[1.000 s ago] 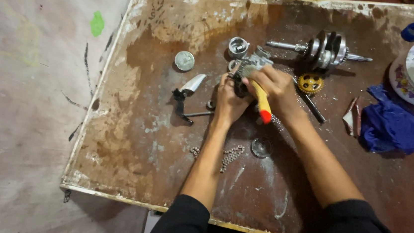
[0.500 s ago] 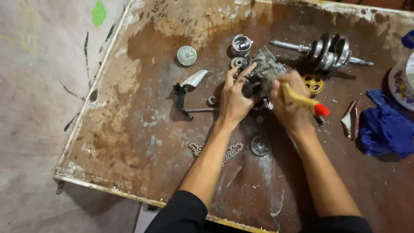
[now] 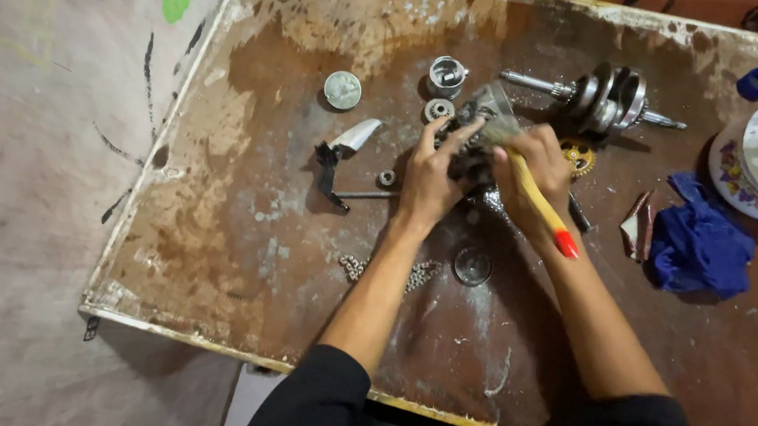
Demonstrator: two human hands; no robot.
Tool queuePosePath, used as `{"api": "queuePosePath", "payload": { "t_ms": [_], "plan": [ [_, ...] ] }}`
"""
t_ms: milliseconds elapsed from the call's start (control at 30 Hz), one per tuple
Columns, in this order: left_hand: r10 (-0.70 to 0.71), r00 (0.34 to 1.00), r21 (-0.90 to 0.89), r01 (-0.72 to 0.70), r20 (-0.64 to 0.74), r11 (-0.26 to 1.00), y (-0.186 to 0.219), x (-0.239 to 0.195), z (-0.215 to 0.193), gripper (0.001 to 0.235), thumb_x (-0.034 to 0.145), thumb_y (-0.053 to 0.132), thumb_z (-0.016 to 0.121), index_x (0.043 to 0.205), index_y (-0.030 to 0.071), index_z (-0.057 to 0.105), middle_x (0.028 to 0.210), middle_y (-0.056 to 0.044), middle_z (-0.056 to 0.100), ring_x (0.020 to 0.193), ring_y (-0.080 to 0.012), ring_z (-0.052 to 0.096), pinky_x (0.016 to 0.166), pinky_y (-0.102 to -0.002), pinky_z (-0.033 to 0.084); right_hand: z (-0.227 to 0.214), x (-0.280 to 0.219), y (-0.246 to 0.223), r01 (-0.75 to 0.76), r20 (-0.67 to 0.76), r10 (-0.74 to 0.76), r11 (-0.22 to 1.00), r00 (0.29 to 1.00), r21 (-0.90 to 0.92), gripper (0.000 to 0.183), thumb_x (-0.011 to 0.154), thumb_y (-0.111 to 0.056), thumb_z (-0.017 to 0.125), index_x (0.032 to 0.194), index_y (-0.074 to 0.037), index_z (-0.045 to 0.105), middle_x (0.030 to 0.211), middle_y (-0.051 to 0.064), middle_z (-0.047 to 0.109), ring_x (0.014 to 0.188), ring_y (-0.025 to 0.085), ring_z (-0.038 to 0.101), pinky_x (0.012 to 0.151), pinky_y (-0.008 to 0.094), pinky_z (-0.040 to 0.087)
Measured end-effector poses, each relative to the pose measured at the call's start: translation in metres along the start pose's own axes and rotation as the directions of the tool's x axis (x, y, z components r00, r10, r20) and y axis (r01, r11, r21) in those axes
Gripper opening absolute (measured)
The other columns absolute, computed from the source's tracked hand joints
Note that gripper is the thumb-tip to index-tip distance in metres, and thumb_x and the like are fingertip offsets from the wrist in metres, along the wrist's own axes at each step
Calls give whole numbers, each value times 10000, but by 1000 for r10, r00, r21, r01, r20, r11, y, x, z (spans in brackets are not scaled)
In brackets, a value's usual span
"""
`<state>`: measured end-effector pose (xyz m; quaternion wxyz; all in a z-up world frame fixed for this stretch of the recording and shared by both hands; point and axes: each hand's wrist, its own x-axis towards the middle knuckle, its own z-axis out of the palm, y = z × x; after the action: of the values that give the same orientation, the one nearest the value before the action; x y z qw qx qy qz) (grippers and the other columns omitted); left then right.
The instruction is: Clean motorcycle engine parts using a brush and solvent.
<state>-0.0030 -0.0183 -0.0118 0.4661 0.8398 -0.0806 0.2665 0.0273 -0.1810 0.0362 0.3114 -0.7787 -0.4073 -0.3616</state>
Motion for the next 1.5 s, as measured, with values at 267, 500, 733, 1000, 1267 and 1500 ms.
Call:
{"api": "queuePosePath", "payload": {
  "t_ms": [267,500,733,1000,1267,1500],
  "plan": [
    [-3,1000,-53,2,-25,999,-6,-3,8,829,720,-35,815,1440,308,588,1410,-174,593,1239,-354,673,1043,-393,610,-6,-50,54,213,11,-213,977,977,-14,125,967,-11,703,946,-10,580,761,118,609,616,227,595,495,382,478],
    [-136,991,-153,133,-14,979,-3,3,1,783,726,100,909,1418,283,591,1360,-171,588,1203,-324,663,1012,-386,594,4,-51,26,28,-63,-28,1000,998,8,156,1101,-96,641,967,-22,608,795,109,635,629,204,592,506,319,471],
    [-133,984,-204,106,-121,973,-15,5,4,685,773,107,875,1404,146,610,1343,-147,633,1239,-312,653,1065,-401,545,-3,-60,31,-128,91,136,987,986,-97,188,1090,-72,636,905,-40,649,735,74,644,574,161,556,480,288,458],
    [-176,981,-236,151,-88,960,-9,9,-4,707,754,95,837,1423,135,611,1272,-132,678,1188,-270,685,1039,-375,560,6,4,-8,-137,35,134,988,990,72,75,1060,-54,696,1052,12,663,919,137,682,717,188,632,572,319,523],
    [-50,952,-205,-13,-302,979,6,11,-3,647,702,131,900,1293,73,643,1244,-139,694,1178,-287,681,1032,-393,552,7,-32,27,-192,73,195,980,978,-41,135,1047,-70,694,922,-23,675,798,96,664,626,154,581,490,290,462],
    [-90,960,-195,38,-264,980,16,25,-20,602,701,147,859,1259,86,642,1218,-124,715,1146,-276,710,1015,-389,567,-2,5,17,-375,47,373,914,927,152,183,1114,-144,625,1011,0,671,828,98,676,631,133,637,464,255,529]
  ]
}}
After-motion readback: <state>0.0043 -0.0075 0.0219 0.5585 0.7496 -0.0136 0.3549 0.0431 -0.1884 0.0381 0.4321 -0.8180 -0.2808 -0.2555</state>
